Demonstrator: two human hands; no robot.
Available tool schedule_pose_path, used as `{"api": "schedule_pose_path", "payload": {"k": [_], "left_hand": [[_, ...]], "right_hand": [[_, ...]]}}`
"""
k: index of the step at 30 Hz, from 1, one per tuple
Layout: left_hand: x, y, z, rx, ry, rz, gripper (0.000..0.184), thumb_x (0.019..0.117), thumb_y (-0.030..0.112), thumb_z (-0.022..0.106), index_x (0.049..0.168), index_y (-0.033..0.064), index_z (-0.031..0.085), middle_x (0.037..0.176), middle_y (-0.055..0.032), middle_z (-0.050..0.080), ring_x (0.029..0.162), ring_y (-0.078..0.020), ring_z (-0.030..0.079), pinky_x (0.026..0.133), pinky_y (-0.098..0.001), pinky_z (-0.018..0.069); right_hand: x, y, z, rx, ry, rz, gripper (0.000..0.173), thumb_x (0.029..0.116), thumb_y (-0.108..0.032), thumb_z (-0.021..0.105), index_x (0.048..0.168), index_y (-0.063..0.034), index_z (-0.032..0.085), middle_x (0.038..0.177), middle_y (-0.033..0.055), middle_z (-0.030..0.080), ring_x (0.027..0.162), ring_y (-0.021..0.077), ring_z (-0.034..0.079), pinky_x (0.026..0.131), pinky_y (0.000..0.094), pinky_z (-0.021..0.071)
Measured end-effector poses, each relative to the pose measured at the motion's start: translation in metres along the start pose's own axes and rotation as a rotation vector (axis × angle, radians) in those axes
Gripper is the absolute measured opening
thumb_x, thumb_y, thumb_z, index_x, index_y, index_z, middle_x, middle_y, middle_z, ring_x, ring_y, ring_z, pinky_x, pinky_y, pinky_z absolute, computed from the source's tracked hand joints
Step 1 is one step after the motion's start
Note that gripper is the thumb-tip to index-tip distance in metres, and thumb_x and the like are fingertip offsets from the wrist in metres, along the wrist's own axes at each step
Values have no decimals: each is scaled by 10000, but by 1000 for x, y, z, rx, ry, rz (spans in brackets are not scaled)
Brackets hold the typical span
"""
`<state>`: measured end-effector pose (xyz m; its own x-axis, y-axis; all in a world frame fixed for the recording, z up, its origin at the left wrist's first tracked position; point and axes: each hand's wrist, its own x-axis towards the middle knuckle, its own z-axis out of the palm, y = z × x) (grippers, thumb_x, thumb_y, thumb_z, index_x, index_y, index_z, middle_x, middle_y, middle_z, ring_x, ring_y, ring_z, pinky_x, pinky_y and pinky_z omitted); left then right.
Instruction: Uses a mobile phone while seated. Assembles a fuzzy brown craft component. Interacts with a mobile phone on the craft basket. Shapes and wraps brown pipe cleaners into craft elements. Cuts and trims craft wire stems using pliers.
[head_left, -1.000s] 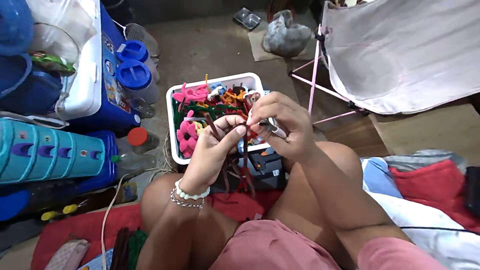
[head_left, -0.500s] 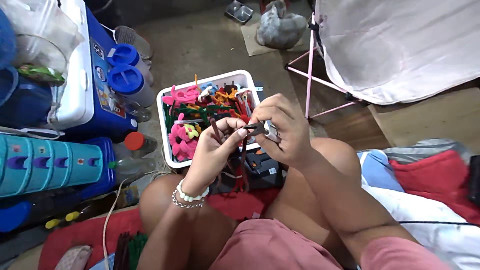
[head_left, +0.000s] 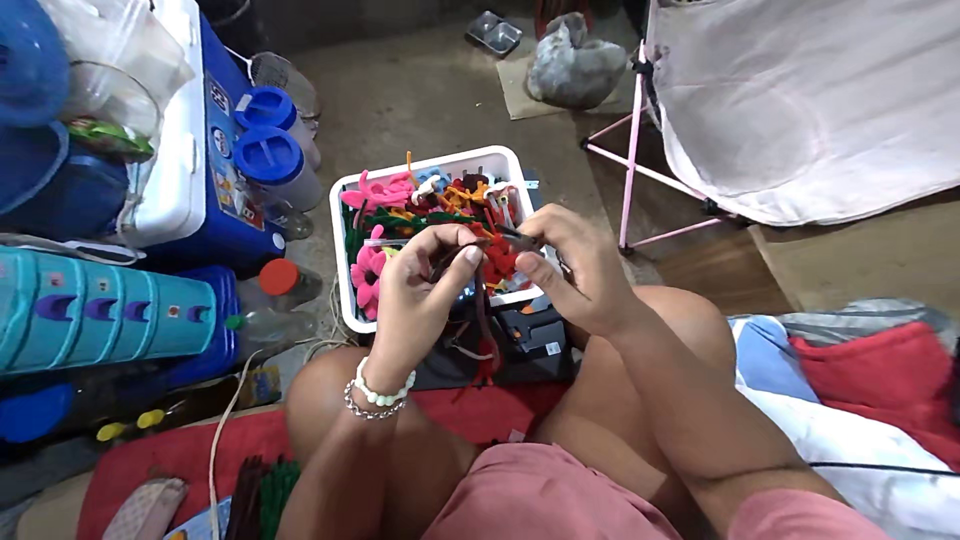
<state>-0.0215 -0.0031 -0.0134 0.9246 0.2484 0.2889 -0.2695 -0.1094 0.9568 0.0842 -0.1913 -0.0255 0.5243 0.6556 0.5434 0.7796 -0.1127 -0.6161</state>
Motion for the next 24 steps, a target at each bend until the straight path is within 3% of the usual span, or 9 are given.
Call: {"api": "schedule_pose_path", "payload": {"k": [3,10,19,24], "left_hand": [[-1,3,-4,-15,1,-5,95,1007,44,590,1071,61,659,930,10,675,804,-60,652,727,-214,571],[-3,5,-4,-265,-28,-157,120,1010,39,569,1034,94,673,830,19,655,669,-17,579,616,-156,500],[-4,3,1,-300,2,-127,130,1007,22,574,1046,94,675,867,23,668,695,-16,594,646,-163,522],[-5,2,3,-306,9,-131,139,1008,21,569,1047,94,680,857,23,673,690,-12,596,644,-159,520]], "right_hand": [[0,-3,2,-93,-14,-12,429,1066,-386,482,1035,-22,706,1004,89,669,930,141,628,802,278,535],[0,-7,7,-222,62,-96,412,1062,-378,523,1022,-17,718,979,120,681,942,204,647,817,322,539],[-2,-10,8,-286,90,-89,410,1060,-382,527,1021,-20,715,973,132,686,930,229,655,790,347,543],[-2,-11,9,-293,113,-87,375,1050,-349,561,998,-16,726,921,123,681,847,207,646,727,321,534]]}}
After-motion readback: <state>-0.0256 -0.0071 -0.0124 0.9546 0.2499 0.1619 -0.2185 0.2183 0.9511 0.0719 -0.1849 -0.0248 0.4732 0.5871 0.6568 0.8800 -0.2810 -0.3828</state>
